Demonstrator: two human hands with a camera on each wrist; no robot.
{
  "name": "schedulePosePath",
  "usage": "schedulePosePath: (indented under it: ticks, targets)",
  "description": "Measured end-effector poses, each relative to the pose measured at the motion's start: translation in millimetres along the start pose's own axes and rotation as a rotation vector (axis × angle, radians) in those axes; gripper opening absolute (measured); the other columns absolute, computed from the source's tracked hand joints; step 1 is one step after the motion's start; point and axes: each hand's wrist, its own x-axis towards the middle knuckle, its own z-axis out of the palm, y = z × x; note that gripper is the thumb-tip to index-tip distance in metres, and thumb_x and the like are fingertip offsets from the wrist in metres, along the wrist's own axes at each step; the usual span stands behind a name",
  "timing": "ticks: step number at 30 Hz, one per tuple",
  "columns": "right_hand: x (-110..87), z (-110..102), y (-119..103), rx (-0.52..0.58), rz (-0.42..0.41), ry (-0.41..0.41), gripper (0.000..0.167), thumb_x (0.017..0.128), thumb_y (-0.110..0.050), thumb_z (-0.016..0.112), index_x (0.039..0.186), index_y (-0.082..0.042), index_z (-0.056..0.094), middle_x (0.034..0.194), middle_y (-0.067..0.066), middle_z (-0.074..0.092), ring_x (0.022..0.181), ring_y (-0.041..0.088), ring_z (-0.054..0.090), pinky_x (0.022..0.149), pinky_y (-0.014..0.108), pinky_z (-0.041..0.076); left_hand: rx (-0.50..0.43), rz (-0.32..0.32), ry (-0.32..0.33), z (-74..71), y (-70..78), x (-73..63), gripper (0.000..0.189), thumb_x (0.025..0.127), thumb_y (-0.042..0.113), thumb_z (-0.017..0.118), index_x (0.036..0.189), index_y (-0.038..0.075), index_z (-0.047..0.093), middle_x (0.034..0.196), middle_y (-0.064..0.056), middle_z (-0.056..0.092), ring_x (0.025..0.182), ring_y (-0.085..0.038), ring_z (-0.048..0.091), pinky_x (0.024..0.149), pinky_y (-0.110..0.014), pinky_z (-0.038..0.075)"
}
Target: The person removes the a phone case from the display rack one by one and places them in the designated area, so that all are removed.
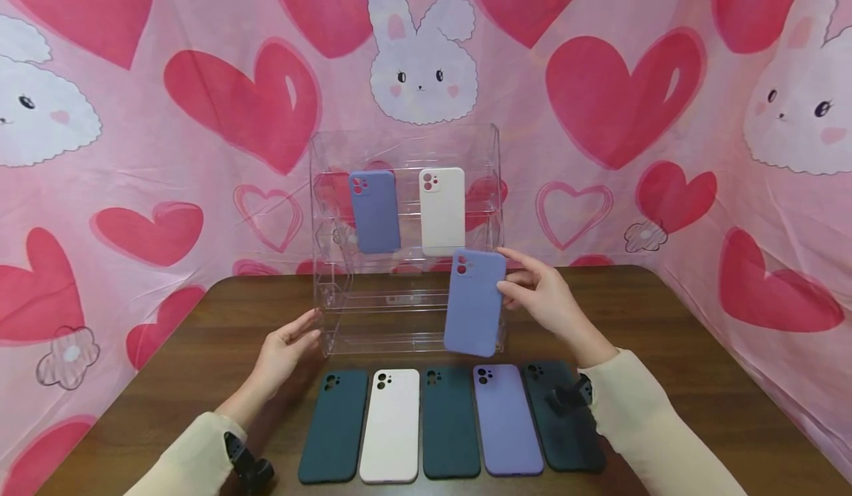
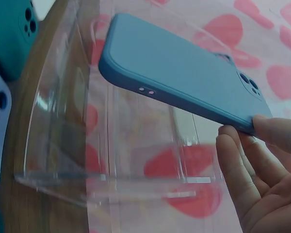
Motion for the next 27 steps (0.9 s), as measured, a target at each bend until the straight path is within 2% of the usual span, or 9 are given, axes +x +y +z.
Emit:
schedulePosePath:
  ticks: [6, 14, 23, 27]
  targets:
    - [-12.8, -28, 6, 0.018, 0.052, -0.032, 0.053, 0.089, -0.003, 0.060, 0.139, -0.008, 0.041, 0.090, 0.004, 0.068, 0.069, 0.023, 0.063, 0.064, 0.033, 0.056, 0.009, -0.004, 0.000, -0.8, 0.3, 0.0, 0.043, 0.088, -0.004, 0.057, 0.130, -0.003, 0.049, 0.130, -0.019, 0.049, 0.114, -0.034, 0.049, 0.082, -0.027, 0.050]
    - [-30.1, -62, 23, 0.004, 0.161, -0.080, 0.051, 0.091, -0.006, 0.056, 0.139, -0.006, 0.037, 0.089, 0.002, 0.068, 0.067, 0.024, 0.063, 0.064, 0.035, 0.056, 0.011, -0.014, -0.002, 0.0, 0.2, 0.0, 0.043, 0.088, -0.004, 0.057, 0.130, -0.002, 0.049, 0.130, -0.018, 0.049, 0.114, -0.032, 0.050, 0.082, -0.027, 0.050]
    - [-48.5, -93, 36, -0.068, 0.235, -0.156, 0.052, 0.092, -0.006, 0.055, 0.138, 0.001, 0.033, 0.087, 0.011, 0.067, 0.069, 0.027, 0.061, 0.063, 0.040, 0.056, -0.007, -0.009, 0.003, 0.8, 2.2, -1.1, 0.043, 0.089, -0.003, 0.057, 0.131, -0.003, 0.048, 0.131, -0.019, 0.048, 0.114, -0.033, 0.049, 0.082, -0.026, 0.050]
    - [-59.8, -104, 45, -0.090, 0.283, -0.185, 0.050, 0.093, -0.008, 0.054, 0.139, -0.004, 0.035, 0.084, 0.013, 0.066, 0.070, 0.028, 0.060, 0.064, 0.042, 0.056, -0.014, -0.012, 0.009, 1.1, 1.9, -1.6, 0.042, 0.088, -0.004, 0.057, 0.130, -0.003, 0.049, 0.130, -0.019, 0.049, 0.113, -0.033, 0.050, 0.081, -0.026, 0.051]
